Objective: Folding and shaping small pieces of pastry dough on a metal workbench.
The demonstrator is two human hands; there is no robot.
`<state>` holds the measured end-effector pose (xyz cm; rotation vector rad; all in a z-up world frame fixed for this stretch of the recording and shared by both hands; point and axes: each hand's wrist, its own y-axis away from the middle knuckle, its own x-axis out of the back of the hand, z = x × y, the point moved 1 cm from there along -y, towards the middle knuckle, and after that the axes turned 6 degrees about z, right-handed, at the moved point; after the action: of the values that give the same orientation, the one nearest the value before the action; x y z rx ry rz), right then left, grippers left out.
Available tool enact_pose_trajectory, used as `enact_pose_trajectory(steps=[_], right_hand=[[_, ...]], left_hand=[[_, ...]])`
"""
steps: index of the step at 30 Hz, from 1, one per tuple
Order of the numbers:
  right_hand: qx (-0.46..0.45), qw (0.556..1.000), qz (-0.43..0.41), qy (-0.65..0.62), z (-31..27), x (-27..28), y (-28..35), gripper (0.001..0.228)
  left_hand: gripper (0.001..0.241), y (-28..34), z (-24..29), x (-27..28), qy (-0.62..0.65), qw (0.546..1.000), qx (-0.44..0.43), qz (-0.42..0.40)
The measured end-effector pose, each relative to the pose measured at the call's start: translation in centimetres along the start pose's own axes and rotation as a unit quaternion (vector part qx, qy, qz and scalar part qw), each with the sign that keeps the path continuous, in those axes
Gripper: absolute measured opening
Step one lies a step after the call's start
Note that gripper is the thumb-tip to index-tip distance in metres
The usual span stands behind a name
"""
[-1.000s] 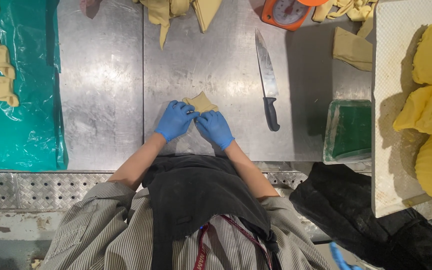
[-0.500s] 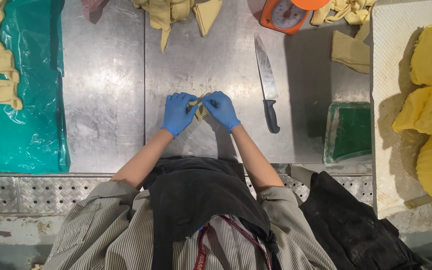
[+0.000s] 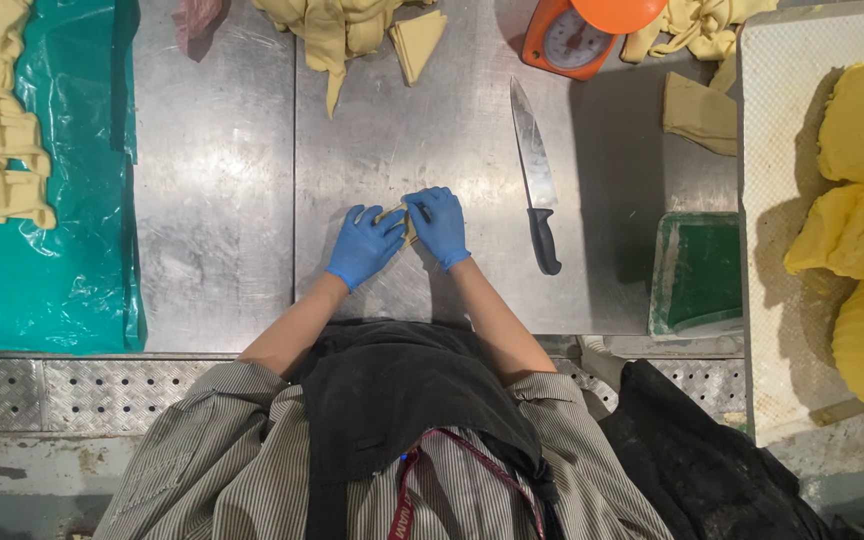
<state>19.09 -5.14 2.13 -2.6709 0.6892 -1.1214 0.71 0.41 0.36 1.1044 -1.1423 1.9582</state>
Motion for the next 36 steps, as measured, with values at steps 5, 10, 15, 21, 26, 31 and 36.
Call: enact_pose_trajectory(steps=[5, 10, 15, 21, 26, 31, 36], right_hand=[[-0.053, 0.998, 0.016, -0.014, -0.7, 0.4, 0.2, 0.014], [-0.053, 0.998, 0.021, -0.005, -1.3, 1.6, 1.2, 0.021], [0.028, 0.993, -0.047, 0.104, -0.8, 1.9, 3.3, 0.062], [0.023, 0.985, -0.092, 0.142, -1.1, 1.6, 3.5, 0.082], [0.017, 0.981, -0.116, 0.153, -0.4, 0.8, 3.8, 0.089], [-0.003, 0.978, -0.111, 0.174, -0.6, 0.6, 3.5, 0.089], [-0.003, 0.987, -0.101, 0.128, -1.9, 1.6, 2.7, 0.104]], left_hand=[[0.02, 0.3, -0.5, -0.4, 0.015, 1.0, -0.003, -0.02], [0.028, 0.0, -0.5, 0.0, 0.009, 0.999, 0.002, -0.04], [0.042, 0.3, -0.2, 0.0, 0.013, 0.998, 0.039, -0.057], [0.054, -0.3, -0.2, 1.0, -0.027, 0.992, 0.027, -0.123], [0.052, -0.5, -0.2, 0.7, -0.016, 0.989, 0.033, -0.141], [0.046, -1.8, -0.1, 1.2, 0.07, 0.989, 0.095, -0.089], [0.04, -4.5, -0.5, 0.9, 0.137, 0.963, 0.228, -0.047]])
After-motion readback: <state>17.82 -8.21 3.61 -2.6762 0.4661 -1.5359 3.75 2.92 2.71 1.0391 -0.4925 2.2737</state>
